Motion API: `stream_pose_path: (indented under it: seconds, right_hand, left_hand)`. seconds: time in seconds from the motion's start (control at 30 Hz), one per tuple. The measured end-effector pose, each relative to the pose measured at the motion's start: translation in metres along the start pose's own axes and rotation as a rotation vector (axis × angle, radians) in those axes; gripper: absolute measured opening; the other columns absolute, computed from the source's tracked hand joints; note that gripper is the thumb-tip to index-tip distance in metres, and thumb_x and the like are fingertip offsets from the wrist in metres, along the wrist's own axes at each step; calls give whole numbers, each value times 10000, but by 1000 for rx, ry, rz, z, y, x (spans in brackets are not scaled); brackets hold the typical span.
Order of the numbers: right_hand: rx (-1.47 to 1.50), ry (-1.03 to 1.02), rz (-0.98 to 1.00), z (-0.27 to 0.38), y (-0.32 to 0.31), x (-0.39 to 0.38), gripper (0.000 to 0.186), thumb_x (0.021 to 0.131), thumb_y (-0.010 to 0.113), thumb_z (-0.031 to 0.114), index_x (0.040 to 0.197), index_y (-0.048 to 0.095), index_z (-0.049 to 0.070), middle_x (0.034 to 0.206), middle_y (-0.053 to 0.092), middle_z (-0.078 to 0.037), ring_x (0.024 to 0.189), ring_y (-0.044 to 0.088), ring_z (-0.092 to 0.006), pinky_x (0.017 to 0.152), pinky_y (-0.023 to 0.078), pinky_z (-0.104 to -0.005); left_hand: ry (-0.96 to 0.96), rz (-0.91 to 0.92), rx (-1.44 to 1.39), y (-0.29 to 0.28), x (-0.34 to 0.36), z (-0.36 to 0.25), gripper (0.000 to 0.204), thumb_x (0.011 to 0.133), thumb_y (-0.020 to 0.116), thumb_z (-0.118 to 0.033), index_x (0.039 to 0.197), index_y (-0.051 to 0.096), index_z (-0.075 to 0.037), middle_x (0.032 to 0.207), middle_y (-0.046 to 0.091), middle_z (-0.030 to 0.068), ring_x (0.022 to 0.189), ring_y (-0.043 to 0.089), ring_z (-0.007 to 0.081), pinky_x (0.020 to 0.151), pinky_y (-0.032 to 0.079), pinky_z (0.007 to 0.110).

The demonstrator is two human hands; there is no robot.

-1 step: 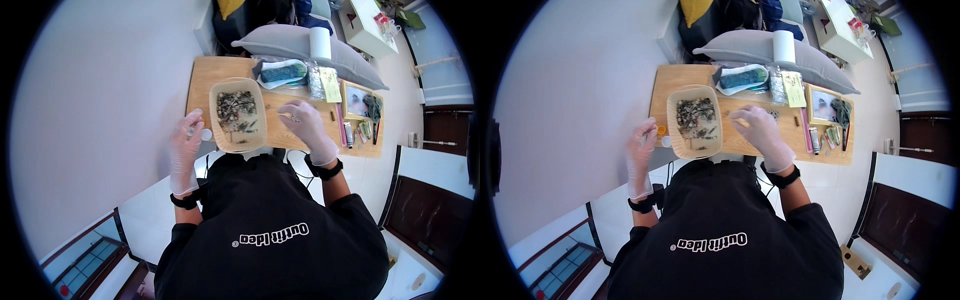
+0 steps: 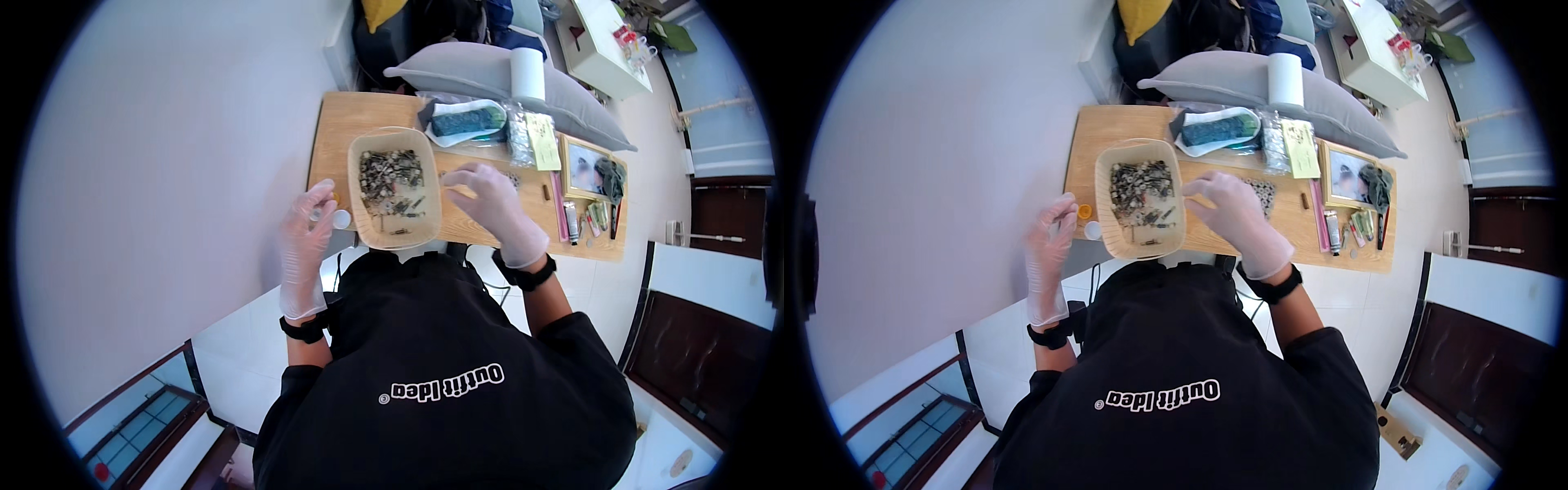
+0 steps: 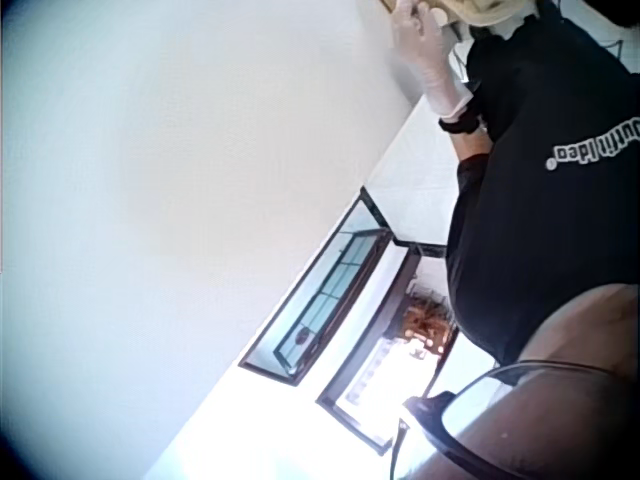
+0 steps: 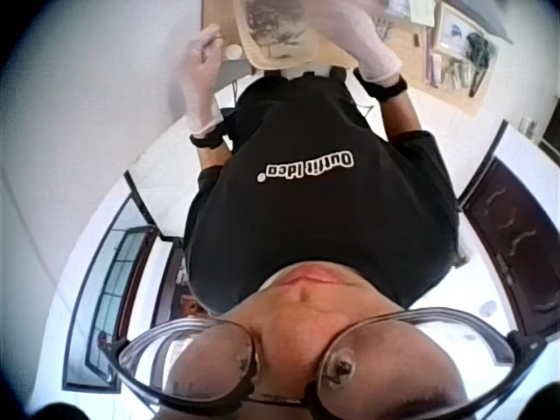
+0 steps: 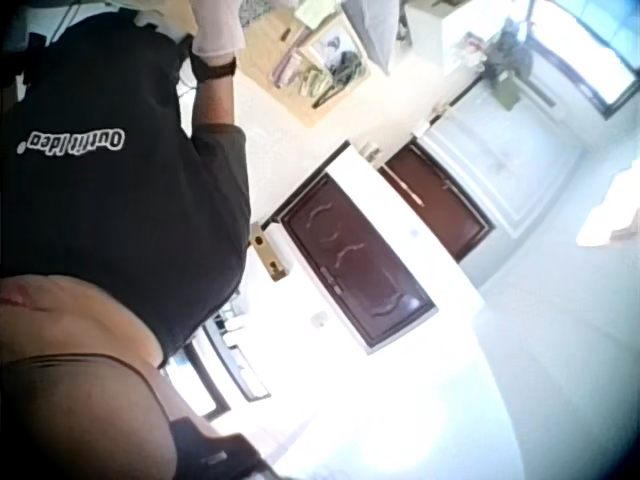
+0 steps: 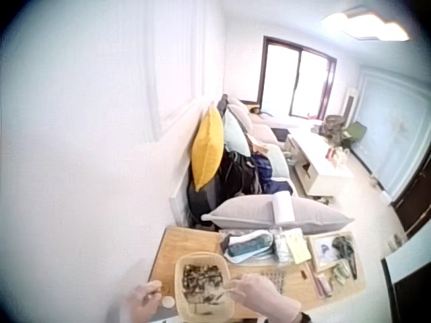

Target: The person picks up a small metal part from a container and holds it up for inspection, turning it over to check different sides before placing it into a tray of similar components.

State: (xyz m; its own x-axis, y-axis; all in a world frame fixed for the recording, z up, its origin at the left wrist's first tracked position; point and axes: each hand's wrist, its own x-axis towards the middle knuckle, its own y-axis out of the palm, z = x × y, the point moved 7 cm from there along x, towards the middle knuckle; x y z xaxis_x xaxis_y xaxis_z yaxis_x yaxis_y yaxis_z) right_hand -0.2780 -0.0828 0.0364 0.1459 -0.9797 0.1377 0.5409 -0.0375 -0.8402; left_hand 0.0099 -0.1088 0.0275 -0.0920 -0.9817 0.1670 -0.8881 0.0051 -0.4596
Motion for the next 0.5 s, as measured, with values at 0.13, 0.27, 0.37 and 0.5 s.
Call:
stream_pose_path:
  seconds: [0.13,0.27,0.37,0.5]
  right_hand:
    - [-81,-145,251,40,61,46,170,831,665,228,949,718,116,951,672,-81,913,640,-273,786,515,-389]
    - [-212,-178,278,39,108,65,210,786,665,205,970,721,121,910,661,-86,897,637,-277,761,520,-393]
    - [-212,-285,316,31,133,62,195,738,671,180,913,721,109,872,647,-89,862,637,-275,732,523,-397]
    - [-291,-186,385,34,133,66,96,718,669,156,786,707,99,845,655,-95,842,652,-285,711,531,-383]
  left_hand:
    - [-1,7,-39,-22,-10,11,232,884,660,-49,1115,666,-63,1018,697,74,864,648,157,827,506,291]
    - [6,65,16,-33,-14,25,202,873,674,-53,1075,664,-51,1010,702,114,864,679,212,803,520,307]
    - [21,109,-50,-44,-14,23,184,871,672,-50,1055,662,-50,993,703,112,895,682,236,812,521,318]
    - [125,129,-10,-49,-18,15,133,875,662,-59,1007,651,-47,986,698,112,933,676,283,819,526,339]
